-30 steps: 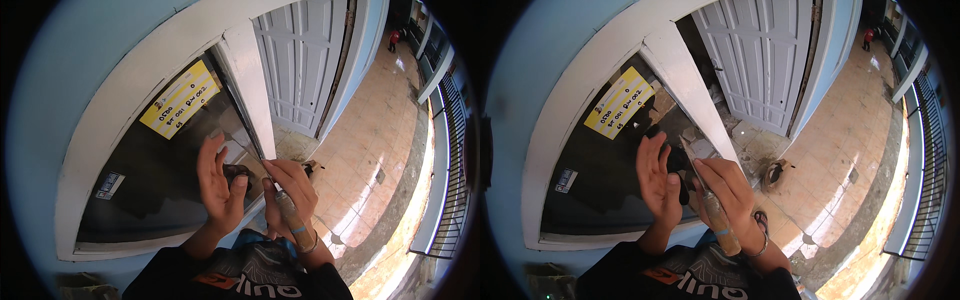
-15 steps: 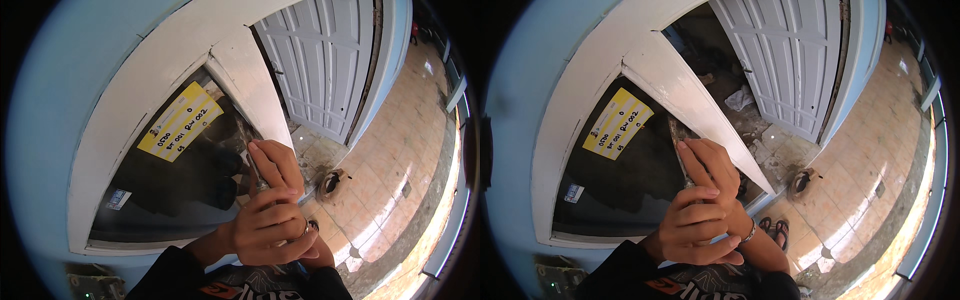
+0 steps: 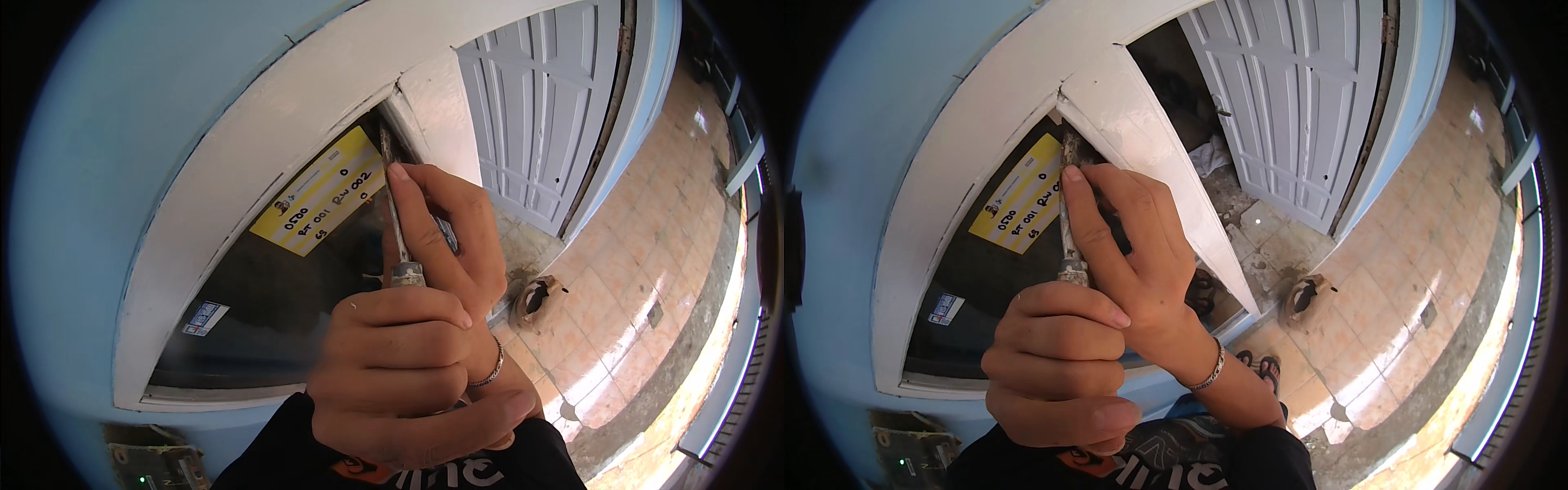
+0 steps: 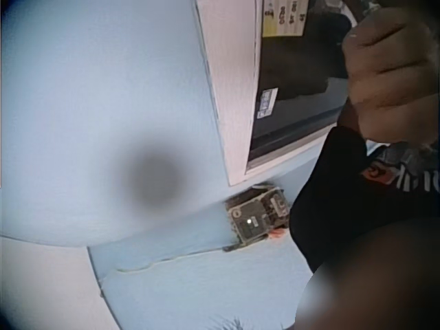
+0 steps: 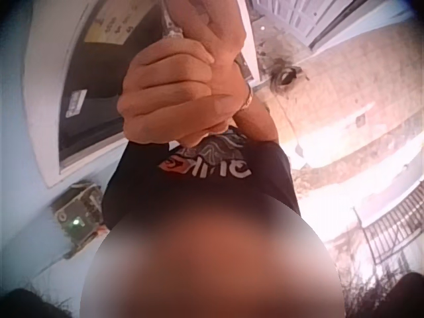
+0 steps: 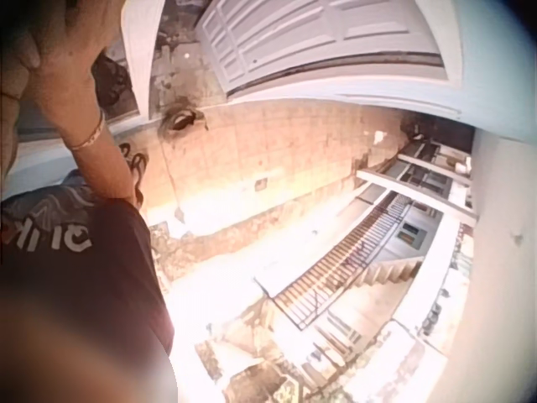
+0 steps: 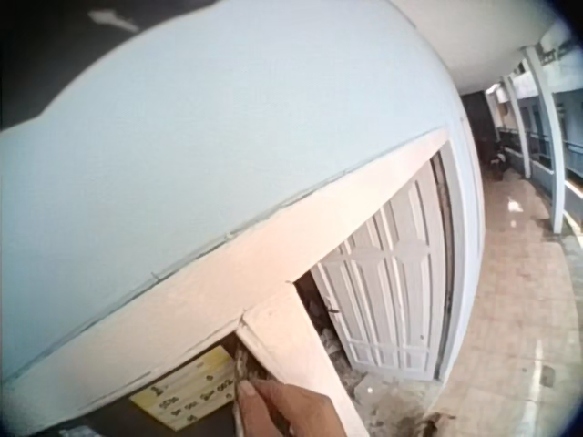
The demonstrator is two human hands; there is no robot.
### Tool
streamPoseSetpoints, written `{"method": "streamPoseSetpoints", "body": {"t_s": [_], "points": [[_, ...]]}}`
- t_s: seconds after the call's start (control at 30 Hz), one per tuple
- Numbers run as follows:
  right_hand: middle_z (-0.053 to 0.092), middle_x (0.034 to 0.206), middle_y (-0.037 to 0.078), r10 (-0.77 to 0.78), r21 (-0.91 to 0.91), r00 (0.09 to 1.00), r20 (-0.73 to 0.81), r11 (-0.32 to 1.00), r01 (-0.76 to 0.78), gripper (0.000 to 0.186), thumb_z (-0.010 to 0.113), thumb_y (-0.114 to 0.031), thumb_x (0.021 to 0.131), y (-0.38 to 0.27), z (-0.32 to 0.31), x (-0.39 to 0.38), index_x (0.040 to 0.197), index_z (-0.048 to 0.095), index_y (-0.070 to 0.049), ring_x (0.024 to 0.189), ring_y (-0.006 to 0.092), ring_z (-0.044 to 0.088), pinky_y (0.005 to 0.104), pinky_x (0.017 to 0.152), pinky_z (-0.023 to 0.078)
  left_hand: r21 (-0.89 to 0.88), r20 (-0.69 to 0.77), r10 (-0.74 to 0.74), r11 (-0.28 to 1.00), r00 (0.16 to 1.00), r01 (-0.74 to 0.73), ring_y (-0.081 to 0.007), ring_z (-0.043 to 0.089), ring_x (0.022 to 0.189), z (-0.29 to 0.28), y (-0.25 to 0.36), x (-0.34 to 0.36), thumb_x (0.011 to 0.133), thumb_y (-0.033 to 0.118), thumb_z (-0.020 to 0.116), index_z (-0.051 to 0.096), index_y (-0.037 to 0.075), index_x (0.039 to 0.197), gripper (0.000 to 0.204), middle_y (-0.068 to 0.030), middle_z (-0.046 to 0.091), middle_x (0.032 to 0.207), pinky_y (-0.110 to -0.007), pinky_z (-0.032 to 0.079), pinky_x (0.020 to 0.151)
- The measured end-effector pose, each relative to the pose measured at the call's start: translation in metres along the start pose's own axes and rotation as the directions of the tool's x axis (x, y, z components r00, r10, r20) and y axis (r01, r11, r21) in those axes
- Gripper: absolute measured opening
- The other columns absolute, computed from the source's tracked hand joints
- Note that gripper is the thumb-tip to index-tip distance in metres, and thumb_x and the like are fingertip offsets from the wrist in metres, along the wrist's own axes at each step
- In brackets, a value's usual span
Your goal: The person applies white sealant along the top edge of a window frame using a caulking gun. They then smooth and shape the bead with a putty knife, working along the frame to create a clean finish.
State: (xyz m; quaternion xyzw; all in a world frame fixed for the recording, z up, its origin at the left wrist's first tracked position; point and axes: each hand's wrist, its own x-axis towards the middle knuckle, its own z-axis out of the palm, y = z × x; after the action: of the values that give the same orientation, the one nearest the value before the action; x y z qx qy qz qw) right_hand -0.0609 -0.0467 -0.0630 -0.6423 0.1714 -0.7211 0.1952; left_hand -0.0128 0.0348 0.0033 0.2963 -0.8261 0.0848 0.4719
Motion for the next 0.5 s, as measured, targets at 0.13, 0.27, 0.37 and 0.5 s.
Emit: {"method": "streamPoseSetpoints", "body": {"t_s": [0.13,0.27,0.37,0.5], "points": [[0.07,0.107,0.015,-0.007,-0.096,1.0,-0.009,0.995,0.006,0.054,0.07,-0.008,0.069,-0.003,-0.008,-0.013,0.121,0.076,0.004,0.09,0.0282,0.068,0.0351,0.078,0.058,0.003,-0.002,-0.05,0.999,0.999,0.05,-0.0143,0.059,0.059,0.018,0.0,-0.012,0.097,0.023,0.074,0.075,0.004,0.098,0.019,0.0022,0.058,0.061,-0.033,0.054,0.068],[0.069,0.101,0.014,0.101,-0.08,0.991,0.092,0.992,-0.094,0.052,0.072,-0.002,0.069,-0.003,-0.015,-0.021,0.12,0.076,0.006,0.082,0.0246,0.065,0.0322,0.073,0.056,-0.036,0.036,-0.051,0.998,0.998,0.052,-0.0132,0.053,0.054,0.022,0.002,-0.02,0.093,0.013,0.075,0.076,0.003,0.099,0.012,0.0042,0.051,0.057,-0.03,0.047,0.062],[0.068,0.098,0.013,0.074,-0.141,0.993,0.092,0.988,-0.06,0.051,0.074,0.002,0.069,-0.005,-0.016,-0.023,0.12,0.076,0.006,0.08,0.0235,0.064,0.0309,0.07,0.056,-0.075,-0.023,-0.101,0.992,0.995,0.099,-0.0134,0.049,0.051,0.025,0.003,-0.023,0.087,0.008,0.076,0.076,0.003,0.102,0.015,0.0044,0.048,0.057,-0.03,0.045,0.059],[0.067,0.096,0.012,0.102,-0.168,0.993,0.061,0.982,-0.09,0.051,0.074,0.004,0.069,-0.006,-0.012,-0.023,0.12,0.076,0.005,0.079,0.0228,0.064,0.0307,0.069,0.056,-0.093,-0.095,-0.051,0.995,0.994,0.042,-0.014,0.047,0.05,0.031,-0.001,-0.026,0.082,0.007,0.077,0.072,0.004,0.107,0.026,0.0042,0.047,0.058,-0.031,0.045,0.058]]}}
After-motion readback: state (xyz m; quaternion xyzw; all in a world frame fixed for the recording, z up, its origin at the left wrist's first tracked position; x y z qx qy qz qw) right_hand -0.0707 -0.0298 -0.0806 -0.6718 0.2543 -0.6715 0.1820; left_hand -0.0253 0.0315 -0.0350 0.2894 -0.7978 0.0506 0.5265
